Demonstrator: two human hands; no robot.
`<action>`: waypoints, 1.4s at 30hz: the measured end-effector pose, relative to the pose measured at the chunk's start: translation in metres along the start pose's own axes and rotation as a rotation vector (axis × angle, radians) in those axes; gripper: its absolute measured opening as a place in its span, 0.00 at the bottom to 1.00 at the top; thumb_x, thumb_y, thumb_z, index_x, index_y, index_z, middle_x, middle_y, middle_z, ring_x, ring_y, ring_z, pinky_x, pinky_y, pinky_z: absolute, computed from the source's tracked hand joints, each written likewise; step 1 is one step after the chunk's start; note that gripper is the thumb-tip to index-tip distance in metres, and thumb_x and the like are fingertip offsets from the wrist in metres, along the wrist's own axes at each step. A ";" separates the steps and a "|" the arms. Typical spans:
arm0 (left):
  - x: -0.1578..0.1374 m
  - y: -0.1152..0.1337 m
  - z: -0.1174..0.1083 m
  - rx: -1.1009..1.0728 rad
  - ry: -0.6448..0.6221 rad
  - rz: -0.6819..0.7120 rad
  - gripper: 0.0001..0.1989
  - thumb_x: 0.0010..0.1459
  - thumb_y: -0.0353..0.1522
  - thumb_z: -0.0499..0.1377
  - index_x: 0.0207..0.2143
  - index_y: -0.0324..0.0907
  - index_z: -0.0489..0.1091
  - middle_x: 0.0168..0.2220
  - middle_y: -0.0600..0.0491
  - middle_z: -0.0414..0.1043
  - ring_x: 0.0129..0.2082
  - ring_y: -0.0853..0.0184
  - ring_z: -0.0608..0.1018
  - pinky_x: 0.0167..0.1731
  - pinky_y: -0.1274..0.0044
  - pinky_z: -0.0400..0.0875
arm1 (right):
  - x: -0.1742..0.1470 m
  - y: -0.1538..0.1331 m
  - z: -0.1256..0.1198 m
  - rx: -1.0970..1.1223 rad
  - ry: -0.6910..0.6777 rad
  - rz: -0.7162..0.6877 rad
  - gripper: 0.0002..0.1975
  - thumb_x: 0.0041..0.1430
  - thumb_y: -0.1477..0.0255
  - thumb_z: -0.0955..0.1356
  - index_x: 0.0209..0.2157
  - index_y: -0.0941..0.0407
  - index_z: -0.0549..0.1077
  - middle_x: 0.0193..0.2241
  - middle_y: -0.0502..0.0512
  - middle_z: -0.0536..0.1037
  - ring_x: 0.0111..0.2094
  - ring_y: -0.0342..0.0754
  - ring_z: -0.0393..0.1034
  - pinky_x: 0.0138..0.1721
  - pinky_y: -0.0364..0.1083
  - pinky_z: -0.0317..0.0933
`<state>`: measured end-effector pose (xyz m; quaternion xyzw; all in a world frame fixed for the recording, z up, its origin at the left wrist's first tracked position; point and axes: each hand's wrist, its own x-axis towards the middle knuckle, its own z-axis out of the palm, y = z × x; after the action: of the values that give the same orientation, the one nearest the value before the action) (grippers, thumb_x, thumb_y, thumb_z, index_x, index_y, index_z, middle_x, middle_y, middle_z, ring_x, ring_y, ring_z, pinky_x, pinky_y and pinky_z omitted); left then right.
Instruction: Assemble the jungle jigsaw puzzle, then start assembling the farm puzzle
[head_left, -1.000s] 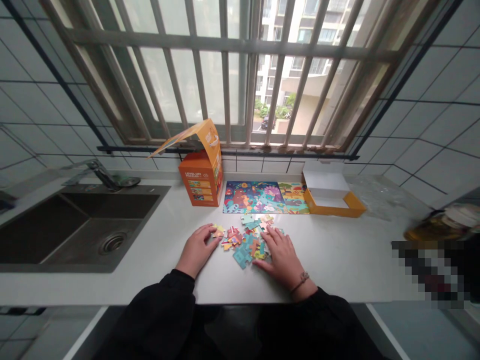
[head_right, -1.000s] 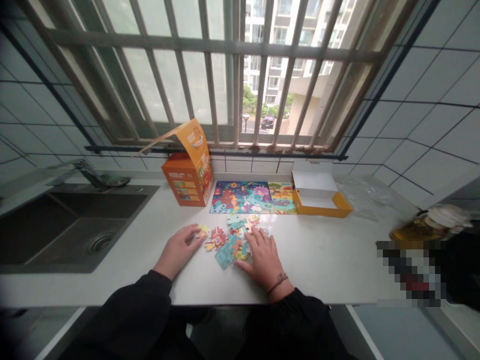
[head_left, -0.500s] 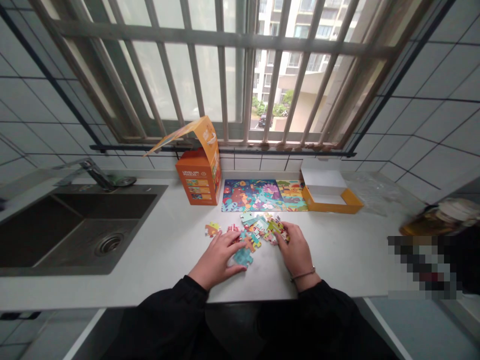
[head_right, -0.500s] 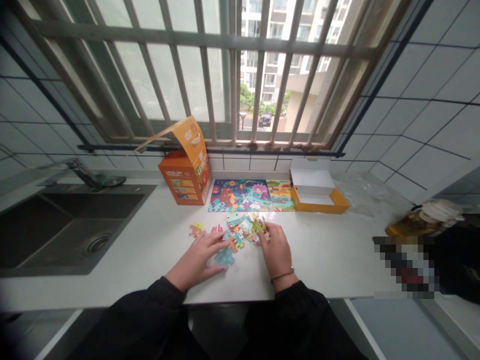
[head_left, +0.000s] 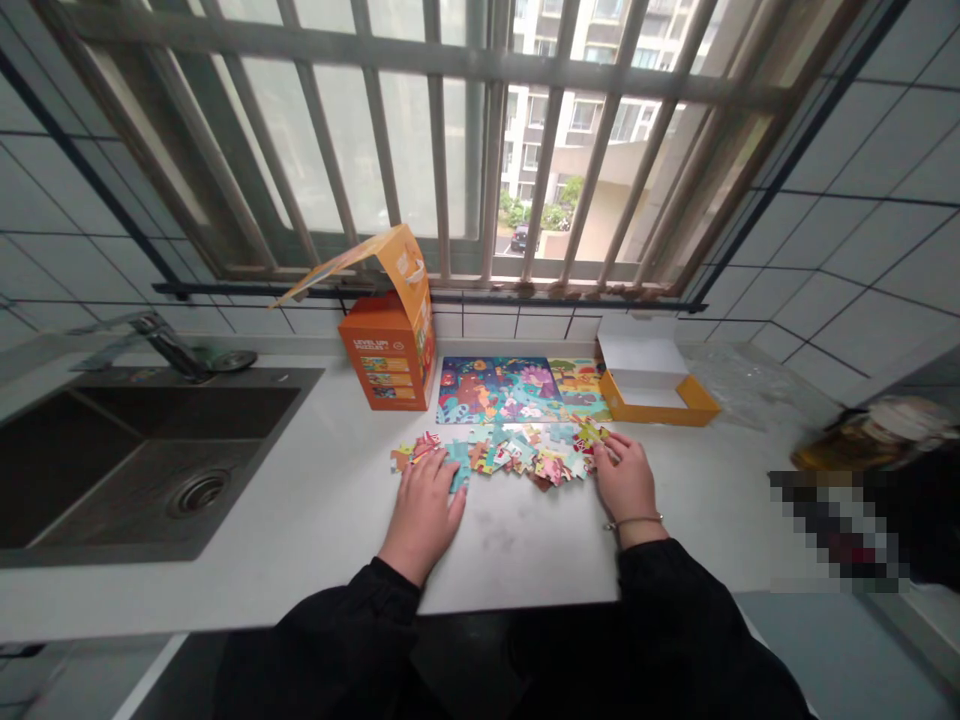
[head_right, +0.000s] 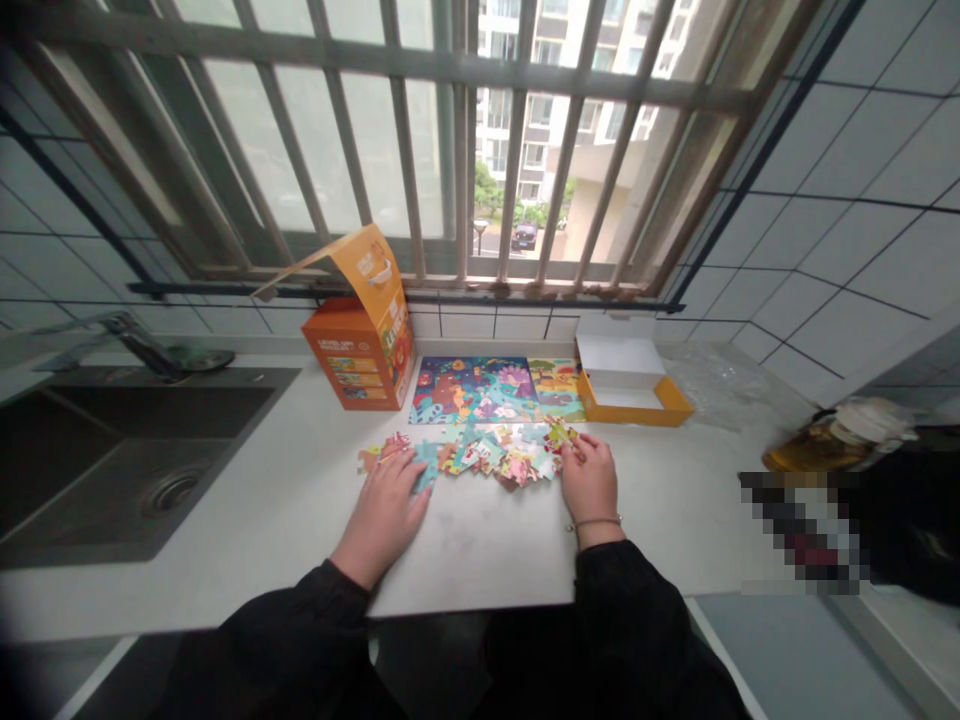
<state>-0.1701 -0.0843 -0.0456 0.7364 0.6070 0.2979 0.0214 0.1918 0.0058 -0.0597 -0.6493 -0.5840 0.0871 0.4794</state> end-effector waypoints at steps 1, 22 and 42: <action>0.000 -0.003 -0.001 -0.005 0.015 -0.021 0.17 0.68 0.35 0.60 0.57 0.42 0.77 0.67 0.36 0.72 0.68 0.41 0.72 0.70 0.45 0.62 | 0.000 0.001 -0.002 0.002 0.018 0.013 0.25 0.64 0.52 0.68 0.42 0.59 0.85 0.50 0.72 0.80 0.53 0.64 0.75 0.62 0.64 0.67; 0.004 0.051 -0.015 -0.685 -0.206 -0.124 0.30 0.63 0.44 0.70 0.64 0.47 0.70 0.49 0.48 0.83 0.37 0.62 0.83 0.40 0.70 0.81 | -0.066 -0.089 0.016 0.789 -0.694 0.144 0.28 0.59 0.52 0.79 0.54 0.53 0.80 0.34 0.55 0.85 0.33 0.53 0.83 0.38 0.54 0.80; -0.002 0.050 -0.007 -0.550 -0.183 -0.039 0.05 0.65 0.32 0.64 0.42 0.47 0.80 0.52 0.45 0.77 0.53 0.53 0.81 0.56 0.62 0.77 | -0.069 -0.091 0.008 0.335 -0.621 -0.259 0.27 0.76 0.53 0.66 0.24 0.52 0.74 0.19 0.50 0.75 0.23 0.46 0.69 0.30 0.46 0.60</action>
<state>-0.1295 -0.1013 -0.0206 0.7149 0.5133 0.3829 0.2807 0.1042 -0.0615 -0.0289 -0.4254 -0.7565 0.3127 0.3859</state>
